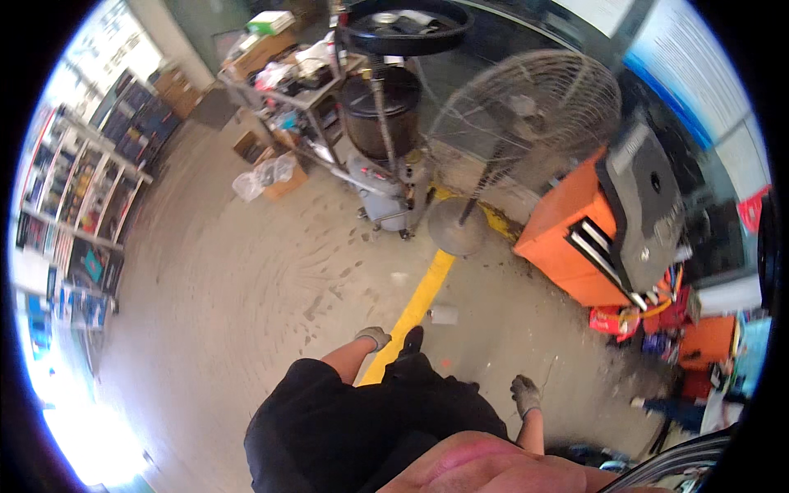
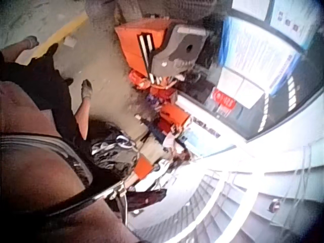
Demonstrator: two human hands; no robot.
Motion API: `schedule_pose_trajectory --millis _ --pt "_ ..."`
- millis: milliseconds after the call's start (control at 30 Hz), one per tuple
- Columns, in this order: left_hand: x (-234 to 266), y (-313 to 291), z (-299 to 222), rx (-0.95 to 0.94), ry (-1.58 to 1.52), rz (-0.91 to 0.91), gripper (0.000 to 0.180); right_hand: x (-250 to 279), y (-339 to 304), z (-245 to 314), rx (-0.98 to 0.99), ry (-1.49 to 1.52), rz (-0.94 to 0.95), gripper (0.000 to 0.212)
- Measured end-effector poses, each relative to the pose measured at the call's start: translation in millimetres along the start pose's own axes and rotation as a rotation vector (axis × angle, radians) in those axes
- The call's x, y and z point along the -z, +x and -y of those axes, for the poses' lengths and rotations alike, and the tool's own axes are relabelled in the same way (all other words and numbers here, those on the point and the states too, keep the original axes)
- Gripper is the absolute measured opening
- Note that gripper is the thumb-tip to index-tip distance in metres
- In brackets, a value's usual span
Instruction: The person works on a car engine with the hood open, removes a cap, retrieves a wrench from a toolbox, and uses it on the engine. They then pour a liquid into a container and wipe their hands with a cloth.
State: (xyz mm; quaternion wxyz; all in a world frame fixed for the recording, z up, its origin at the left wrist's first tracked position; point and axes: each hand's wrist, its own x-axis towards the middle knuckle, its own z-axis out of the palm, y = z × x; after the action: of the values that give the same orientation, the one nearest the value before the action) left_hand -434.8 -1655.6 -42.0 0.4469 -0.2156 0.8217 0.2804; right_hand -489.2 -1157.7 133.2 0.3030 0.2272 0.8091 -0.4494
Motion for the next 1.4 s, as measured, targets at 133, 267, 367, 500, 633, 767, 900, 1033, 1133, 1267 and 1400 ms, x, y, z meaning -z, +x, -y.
schedule_pose_trajectory --millis 133,267,367,500,633,767,900,1033,1133,1267,1400 --pt "32.0 -6.5 -28.7 -0.058 0.155 0.037 0.064 1.4 -13.7 -30.4 0.009 -0.058 -0.040 0.044" --pt "32.1 6.0 -35.1 -0.218 0.371 0.099 0.065 13.4 -41.8 -74.6 -0.107 -0.269 -0.047 0.046" --pt "27.7 18.6 -45.4 -0.143 0.385 0.134 0.063 4.9 -54.9 -165.7 -0.404 -0.099 -0.158 0.044" --pt "34.6 30.9 -85.3 -0.357 0.869 0.193 0.054 -27.5 -88.5 -253.9 -0.695 0.214 -0.209 0.044" --pt "37.4 27.7 -146.3 -0.590 1.199 0.237 0.046 -58.2 -125.4 -297.7 -0.769 0.463 -0.261 0.047" --pt "16.9 46.6 -225.7 -0.467 1.050 0.169 0.051 -76.4 -157.1 -319.6 -0.811 0.670 -0.295 0.047" --pt "-46.0 60.4 -319.9 -0.272 0.588 0.063 0.056 -89.3 -166.5 -391.8 -0.840 0.733 -0.299 0.046" --pt "-111.8 20.7 -412.9 -0.412 0.554 0.024 0.056 -61.5 -207.6 -400.0 -0.858 0.792 -0.465 0.046" --pt "-163.0 -14.5 -469.0 -0.510 0.618 0.087 0.054 -59.3 -229.6 -417.1 -0.880 0.955 -0.597 0.050" --pt "-206.5 -17.3 -520.2 -0.593 0.704 0.165 0.054 -54.6 -238.2 -425.7 -0.946 1.069 -0.602 0.053" --pt "-253.6 -17.9 -566.4 -0.445 0.875 0.172 0.057 -56.6 -232.9 -438.5 -0.974 1.083 -0.410 0.041"
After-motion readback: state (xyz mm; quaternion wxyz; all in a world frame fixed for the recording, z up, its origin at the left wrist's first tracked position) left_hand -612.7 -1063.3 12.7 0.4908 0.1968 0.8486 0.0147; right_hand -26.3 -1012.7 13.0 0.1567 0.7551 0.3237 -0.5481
